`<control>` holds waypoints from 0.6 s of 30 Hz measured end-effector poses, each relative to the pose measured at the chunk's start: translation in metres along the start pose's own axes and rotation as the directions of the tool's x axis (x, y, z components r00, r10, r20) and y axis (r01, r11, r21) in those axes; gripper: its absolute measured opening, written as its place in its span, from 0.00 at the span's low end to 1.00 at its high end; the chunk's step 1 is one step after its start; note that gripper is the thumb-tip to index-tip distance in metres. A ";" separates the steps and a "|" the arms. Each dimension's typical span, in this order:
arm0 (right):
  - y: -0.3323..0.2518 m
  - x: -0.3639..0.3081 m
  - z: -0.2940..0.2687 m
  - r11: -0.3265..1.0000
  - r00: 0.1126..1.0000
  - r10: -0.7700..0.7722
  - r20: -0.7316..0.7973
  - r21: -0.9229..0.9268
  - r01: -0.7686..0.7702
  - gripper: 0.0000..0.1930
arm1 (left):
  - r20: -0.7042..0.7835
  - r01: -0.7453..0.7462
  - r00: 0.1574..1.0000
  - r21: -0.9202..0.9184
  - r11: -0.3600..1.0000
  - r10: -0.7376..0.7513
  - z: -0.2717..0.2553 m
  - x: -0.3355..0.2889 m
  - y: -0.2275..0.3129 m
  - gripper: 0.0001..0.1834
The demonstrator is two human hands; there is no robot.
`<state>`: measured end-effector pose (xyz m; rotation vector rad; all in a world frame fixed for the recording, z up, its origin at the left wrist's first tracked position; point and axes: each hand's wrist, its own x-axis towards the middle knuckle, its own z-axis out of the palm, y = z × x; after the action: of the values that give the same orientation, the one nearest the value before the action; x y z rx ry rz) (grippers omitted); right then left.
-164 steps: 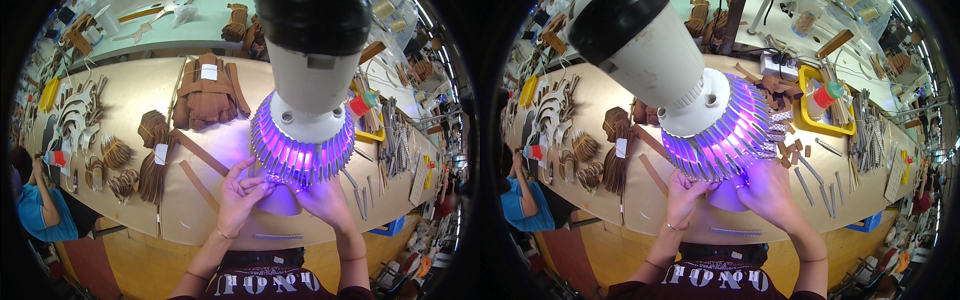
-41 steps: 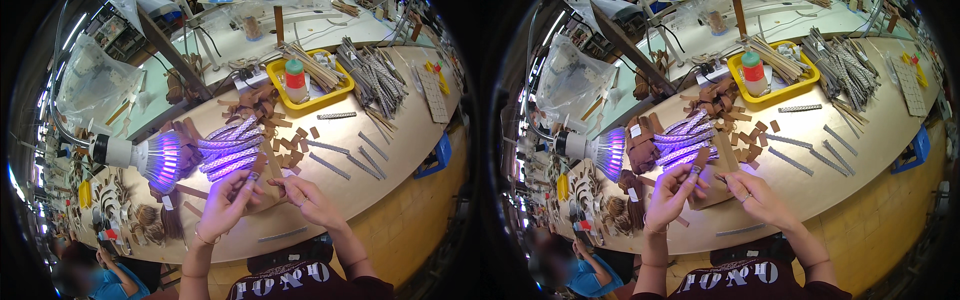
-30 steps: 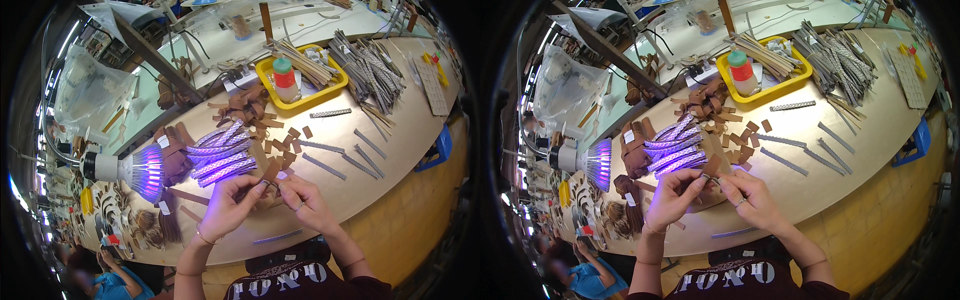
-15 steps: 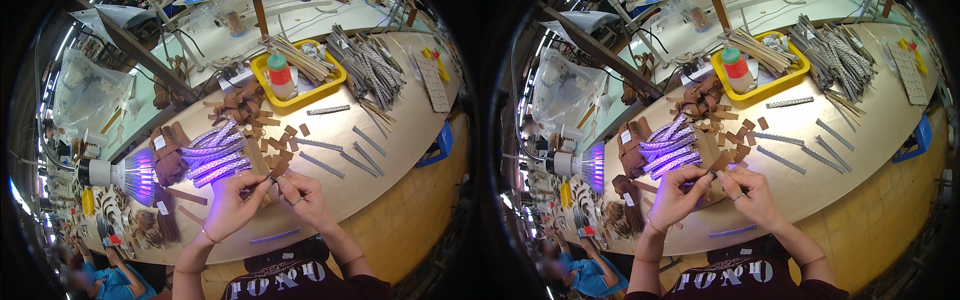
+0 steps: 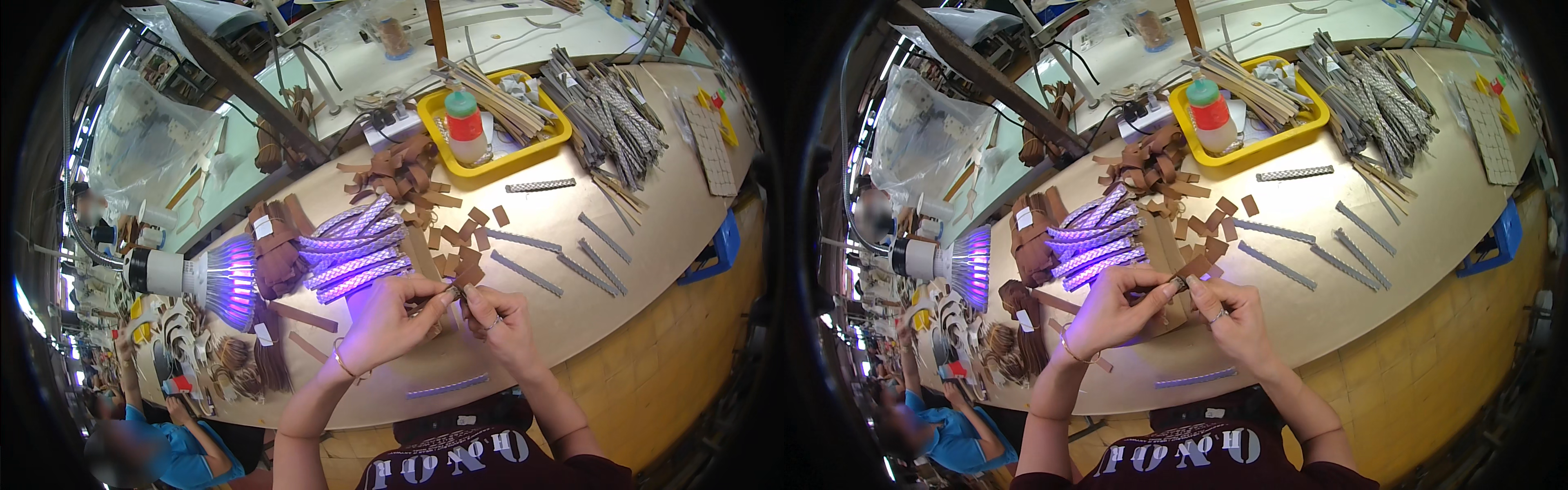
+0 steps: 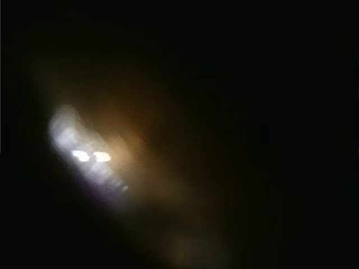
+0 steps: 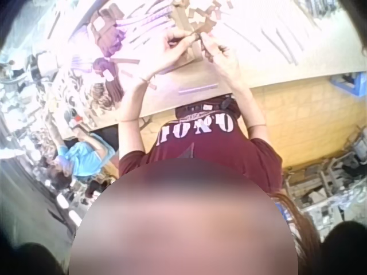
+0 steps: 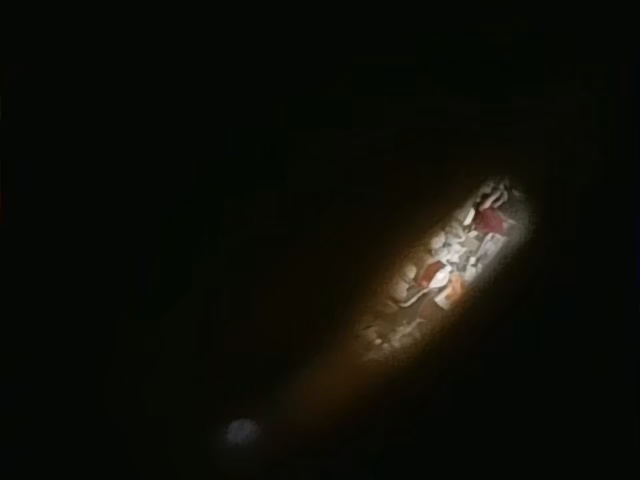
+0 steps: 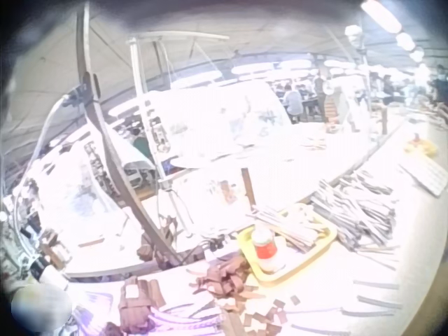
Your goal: The person repeatedly picks up small brown cardboard pieces and silver braided strips, then uses pliers to attach the cardboard to the braided strips. The person works at a table with a UV lamp, stacking the finished pieces. Another person is visible working at a nearby station.
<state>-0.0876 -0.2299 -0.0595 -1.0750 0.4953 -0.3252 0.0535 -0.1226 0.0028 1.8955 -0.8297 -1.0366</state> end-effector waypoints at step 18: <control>0.022 0.027 -0.007 0.914 0.954 0.281 0.110 0.274 -0.300 0.16 | -0.182 -0.375 0.889 0.239 0.896 0.420 0.009 -0.003 -0.028 0.22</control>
<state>-0.0683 -0.2378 -0.0879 -0.7134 0.5215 -0.0915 0.0486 -0.1100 -0.0232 1.8525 -1.1592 -0.4847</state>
